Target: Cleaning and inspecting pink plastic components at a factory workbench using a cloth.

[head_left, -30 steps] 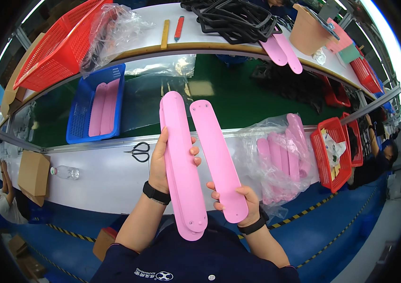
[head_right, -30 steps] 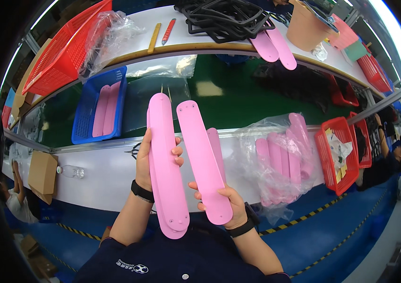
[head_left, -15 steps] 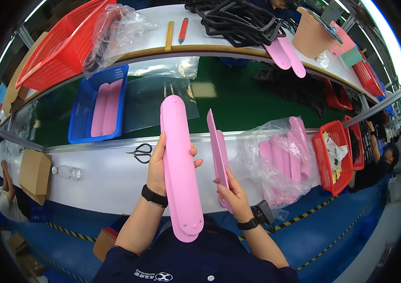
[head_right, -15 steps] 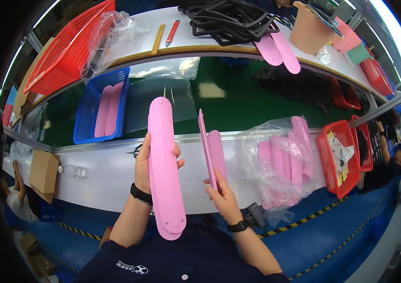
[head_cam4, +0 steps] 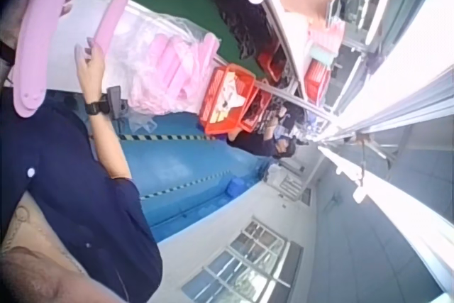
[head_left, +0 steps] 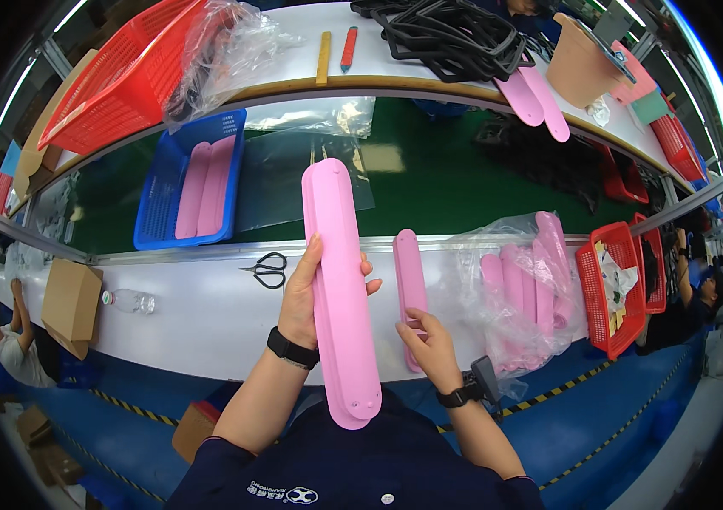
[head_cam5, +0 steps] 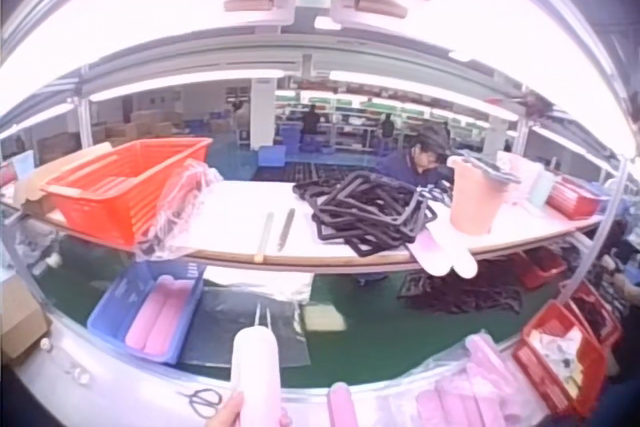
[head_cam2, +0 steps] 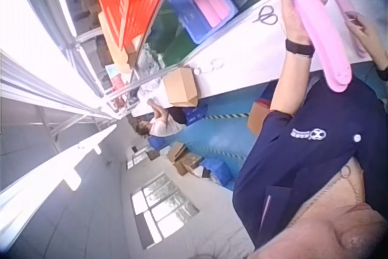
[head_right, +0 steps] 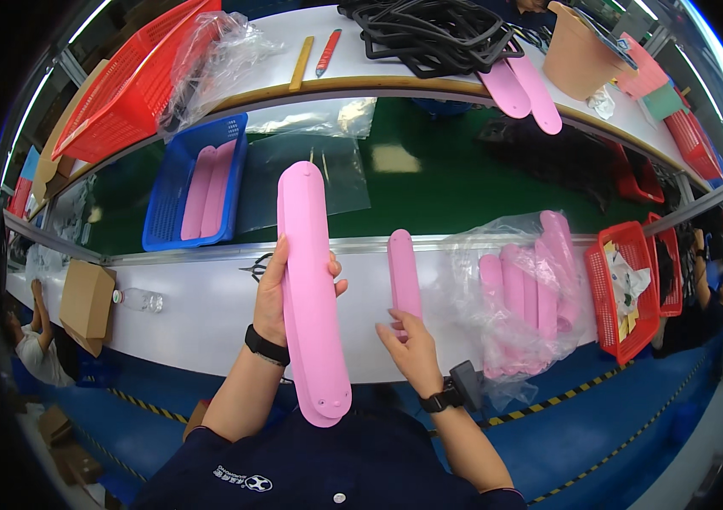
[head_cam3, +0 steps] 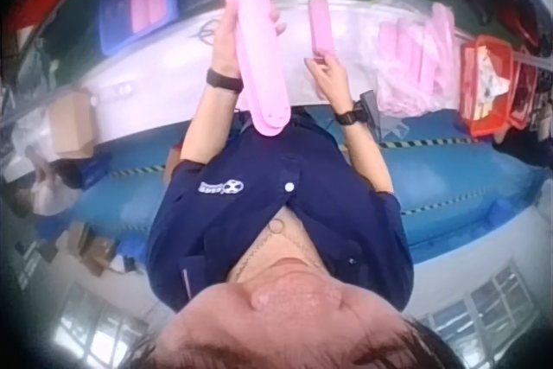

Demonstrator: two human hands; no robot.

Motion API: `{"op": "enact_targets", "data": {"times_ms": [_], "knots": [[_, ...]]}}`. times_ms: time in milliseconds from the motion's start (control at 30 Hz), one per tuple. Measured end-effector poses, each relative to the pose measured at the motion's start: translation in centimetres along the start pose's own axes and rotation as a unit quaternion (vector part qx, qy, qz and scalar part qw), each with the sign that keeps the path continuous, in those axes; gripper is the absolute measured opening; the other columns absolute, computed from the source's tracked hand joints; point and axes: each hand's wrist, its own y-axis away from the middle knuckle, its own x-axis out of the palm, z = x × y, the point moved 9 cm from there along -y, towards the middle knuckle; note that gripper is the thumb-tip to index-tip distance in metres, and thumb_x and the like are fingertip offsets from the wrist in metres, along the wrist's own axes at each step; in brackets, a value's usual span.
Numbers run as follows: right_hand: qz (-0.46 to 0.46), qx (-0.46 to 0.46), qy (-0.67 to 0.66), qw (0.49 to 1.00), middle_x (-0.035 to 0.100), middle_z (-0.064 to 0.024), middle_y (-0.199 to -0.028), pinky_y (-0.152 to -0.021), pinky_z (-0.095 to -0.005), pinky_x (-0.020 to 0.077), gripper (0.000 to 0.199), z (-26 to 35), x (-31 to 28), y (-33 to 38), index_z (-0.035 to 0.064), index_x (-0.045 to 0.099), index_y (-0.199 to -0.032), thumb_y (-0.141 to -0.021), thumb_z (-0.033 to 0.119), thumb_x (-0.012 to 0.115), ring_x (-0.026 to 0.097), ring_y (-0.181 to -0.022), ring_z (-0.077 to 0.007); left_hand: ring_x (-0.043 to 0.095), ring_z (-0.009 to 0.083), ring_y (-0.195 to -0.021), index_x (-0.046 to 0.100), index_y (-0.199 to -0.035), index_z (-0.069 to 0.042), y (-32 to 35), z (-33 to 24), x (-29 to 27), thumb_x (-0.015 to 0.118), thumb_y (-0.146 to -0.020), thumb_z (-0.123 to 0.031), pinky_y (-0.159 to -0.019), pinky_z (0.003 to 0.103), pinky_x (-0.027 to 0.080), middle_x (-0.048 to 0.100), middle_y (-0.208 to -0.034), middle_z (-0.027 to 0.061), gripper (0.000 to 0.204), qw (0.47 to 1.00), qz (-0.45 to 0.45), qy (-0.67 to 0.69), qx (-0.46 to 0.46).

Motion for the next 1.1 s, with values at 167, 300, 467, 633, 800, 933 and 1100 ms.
{"op": "enact_targets", "data": {"times_ms": [167, 300, 467, 633, 800, 933, 1100], "knots": [[0.166, -0.099, -0.199, 0.961, 0.045, -0.0154, -0.132, -0.097, -0.0322, 0.042, 0.068, 10.5, 3.8, 5.4, 0.0009, 0.023, -0.143, -0.086, 0.005, 0.061, 0.049, -0.117, -0.0204, 0.062, 0.0192, -0.082, 0.05, -0.11, -0.003, -0.7, 1.2, -0.2, 0.051, -0.093, -0.041, -0.078, 0.039, 0.057, 0.057, -0.084, 0.0101, 0.041, 0.992, -0.013, -0.127, 0.001], [0.177, -0.106, -0.286, 0.936, 0.042, -0.0187, -0.135, -0.094, -0.0346, 0.0448, 0.076, 11.0, 3.5, 5.9, 0.0013, 0.02, -0.144, -0.085, 0.014, 0.066, 0.052, -0.116, -0.0241, 0.063, 0.0203, -0.082, 0.049, -0.11, -0.002, -0.4, 2.2, 1.0, 0.049, -0.093, -0.044, -0.08, 0.04, 0.057, 0.058, -0.085, 0.0109, 0.045, 0.993, -0.032, -0.094, -0.067], [0.073, -0.17, -0.053, 0.981, 0.052, -0.0204, -0.122, -0.089, -0.0324, 0.0477, 0.082, 11.9, 2.7, 6.7, 0.0008, 0.016, -0.144, -0.082, 0.011, 0.068, 0.058, -0.104, -0.0222, 0.063, 0.0232, -0.082, 0.048, -0.112, -0.001, -0.5, 2.7, 1.6, 0.041, -0.094, -0.05, -0.075, 0.04, 0.058, 0.056, -0.09, 0.0133, 0.053, 0.996, 0.041, -0.057, -0.054], [0.046, -0.14, -0.214, 0.966, 0.056, -0.0184, -0.113, -0.086, -0.032, 0.0498, 0.076, 11.4, 2.6, 6.6, -0.0028, 0.019, -0.139, -0.082, 0.008, 0.069, 0.06, -0.099, -0.0207, 0.063, 0.0243, -0.082, 0.047, -0.112, 0.001, -0.3, 3.2, 3.4, 0.038, -0.094, -0.051, -0.073, 0.038, 0.058, 0.054, -0.091, 0.014, 0.056, 0.991, 0.105, -0.025, -0.073], [0.061, -0.064, -0.26, 0.961, 0.057, -0.0146, -0.111, -0.088, -0.0308, 0.0483, 0.072, 10.8, 2.8, 5.8, -0.0036, 0.02, -0.137, -0.083, 0.005, 0.067, 0.059, -0.102, -0.0183, 0.062, 0.0261, -0.085, 0.047, -0.112, 0.001, 0.2, 4.6, 4.4, 0.034, -0.095, -0.051, -0.071, 0.039, 0.057, 0.054, -0.092, 0.015, 0.056, 0.986, 0.123, -0.047, -0.103], [-0.042, -0.134, -0.282, 0.949, 0.061, -0.0061, -0.087, -0.071, -0.0234, 0.0486, 0.031, 10.5, 0.3, 5.2, -0.0027, 0.049, -0.108, -0.091, 0.021, 0.06, 0.059, -0.078, -0.0102, 0.062, 0.0261, -0.088, 0.05, -0.111, 0.003, 0.6, 6.0, 5.6, 0.033, -0.096, -0.047, -0.077, 0.037, 0.055, 0.058, -0.095, 0.0163, 0.054, 0.976, 0.178, -0.025, -0.122], [-0.037, -0.121, -0.257, 0.958, 0.059, -0.0017, -0.081, -0.067, -0.0231, 0.0467, 0.026, 9.6, -2.0, 6.0, -0.0008, 0.057, -0.1, -0.099, 0.022, 0.044, 0.056, -0.073, -0.0077, 0.063, 0.0256, -0.09, 0.052, -0.11, 0.004, 0.3, 7.0, 5.8, 0.034, -0.096, -0.044, -0.08, 0.035, 0.054, 0.061, -0.097, 0.0172, 0.053, 0.981, 0.148, 0.007, -0.126]]}}
